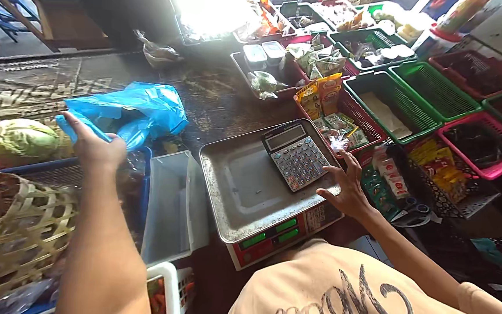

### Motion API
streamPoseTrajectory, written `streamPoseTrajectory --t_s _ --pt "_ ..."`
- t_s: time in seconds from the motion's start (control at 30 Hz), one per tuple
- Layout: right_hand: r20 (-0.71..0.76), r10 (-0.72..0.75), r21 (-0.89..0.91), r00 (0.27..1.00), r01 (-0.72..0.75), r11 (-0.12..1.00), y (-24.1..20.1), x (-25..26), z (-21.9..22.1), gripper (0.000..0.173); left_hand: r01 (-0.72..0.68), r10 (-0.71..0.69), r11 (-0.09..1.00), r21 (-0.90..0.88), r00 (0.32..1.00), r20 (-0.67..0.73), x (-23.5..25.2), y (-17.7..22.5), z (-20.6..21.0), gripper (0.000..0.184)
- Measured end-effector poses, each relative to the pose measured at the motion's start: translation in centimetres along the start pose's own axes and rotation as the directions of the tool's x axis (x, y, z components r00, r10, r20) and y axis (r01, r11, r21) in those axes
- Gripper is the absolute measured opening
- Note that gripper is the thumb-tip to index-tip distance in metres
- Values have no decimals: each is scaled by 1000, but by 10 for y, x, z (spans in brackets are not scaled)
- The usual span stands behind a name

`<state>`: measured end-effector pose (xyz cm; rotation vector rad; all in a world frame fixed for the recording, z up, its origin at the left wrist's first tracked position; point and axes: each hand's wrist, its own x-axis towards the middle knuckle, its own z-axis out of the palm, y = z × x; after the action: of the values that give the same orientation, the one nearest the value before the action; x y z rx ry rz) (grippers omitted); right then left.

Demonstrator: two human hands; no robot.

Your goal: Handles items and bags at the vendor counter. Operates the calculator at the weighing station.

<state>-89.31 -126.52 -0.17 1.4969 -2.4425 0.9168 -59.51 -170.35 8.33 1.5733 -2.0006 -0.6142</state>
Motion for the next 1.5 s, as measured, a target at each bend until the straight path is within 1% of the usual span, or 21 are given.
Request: streamPoseTrajectory --t_s 0.07,0.23,0.37,0.5,0.53,0.63,0.67,0.8,0.87,0.97,1.03,1.07,1.1,1.13,1.2,1.23,1.27,1.3,1.33,1.4,1.5 --pt "5 4 -24 1000 -3 1000 -2 -3 1 79 9 -9 1000 28 1000 12 -3 6 -1 88" --pt "99 77 -170 992 -60 984 -22 8 -5 77 -3 1 999 43 1000 29 -6 9 -1 87" --pt "79 -18 -95 997 25 995 -30 10 5 77 -22 21 999 25 999 24 -3 6 1 89" --pt "205 18 -76 979 -2 997 -39 13 8 72 -19 19 999 30 1000 24 -4 7 1 85" --pt "198 28 -50 980 -18 999 -37 14 7 72 -23 23 999 27 1000 20 -4 7 1 84" --pt "-19 -5 -31 1000 4 1000 -24 8 10 74 -32 32 999 7 999 13 -2 5 2 84" --pt "-53 -8 -54 999 5 999 -19 5 10 76 -34 34 999 -3 999 10 -1 5 2 83" --pt "-70 -24 -64 997 20 998 -13 0 12 79 -35 35 999 -28 999 11 -3 7 2 83" --pt "-13 -4 -65 1000 3 998 -15 1 10 77 -57 58 998 -35 998 27 -5 9 1 82" --pt "136 72 -10 988 -71 997 -16 15 -7 68 -113 115 992 -61 993 29 -2 3 5 78" --pt "66 110 79 992 -115 990 -1 38 -21 51 -130 133 989 -76 991 28 0 2 7 76" --pt "10 181 98 983 -181 979 9 55 -27 42 -130 132 988 -89 991 22 1 2 7 78" --pt "-7 283 62 959 -282 957 19 74 -33 40 -122 125 987 -103 992 18 1 3 7 80" --pt "27 401 0 916 -401 916 31 95 -35 42 -121 123 986 -112 992 14 1 2 7 82" --pt "231 613 -212 756 -576 790 58 132 -25 53 -126 127 984 -127 992 -1 0 1 7 91" --pt "326 676 -332 661 -590 736 70 146 -14 64 -135 135 981 -138 991 -13 0 1 7 96" --pt "383 706 -426 596 -564 707 81 155 0 72 -146 143 979 -145 989 -31 0 0 7 100" --pt "423 714 -489 557 -523 698 88 161 11 74 -155 148 976 -155 987 -57 -1 0 8 103" --pt "456 710 -535 536 -472 701 87 166 15 66 -167 155 972 -163 984 -88 -2 0 8 105" --pt "481 698 -587 531 -396 706 78 178 13 46 -204 180 955 -216 975 -128 -3 0 7 109" --pt "474 684 -634 554 -325 702 73 196 -2 37 -191 171 952 -238 980 -102 -1 -5 9 112"
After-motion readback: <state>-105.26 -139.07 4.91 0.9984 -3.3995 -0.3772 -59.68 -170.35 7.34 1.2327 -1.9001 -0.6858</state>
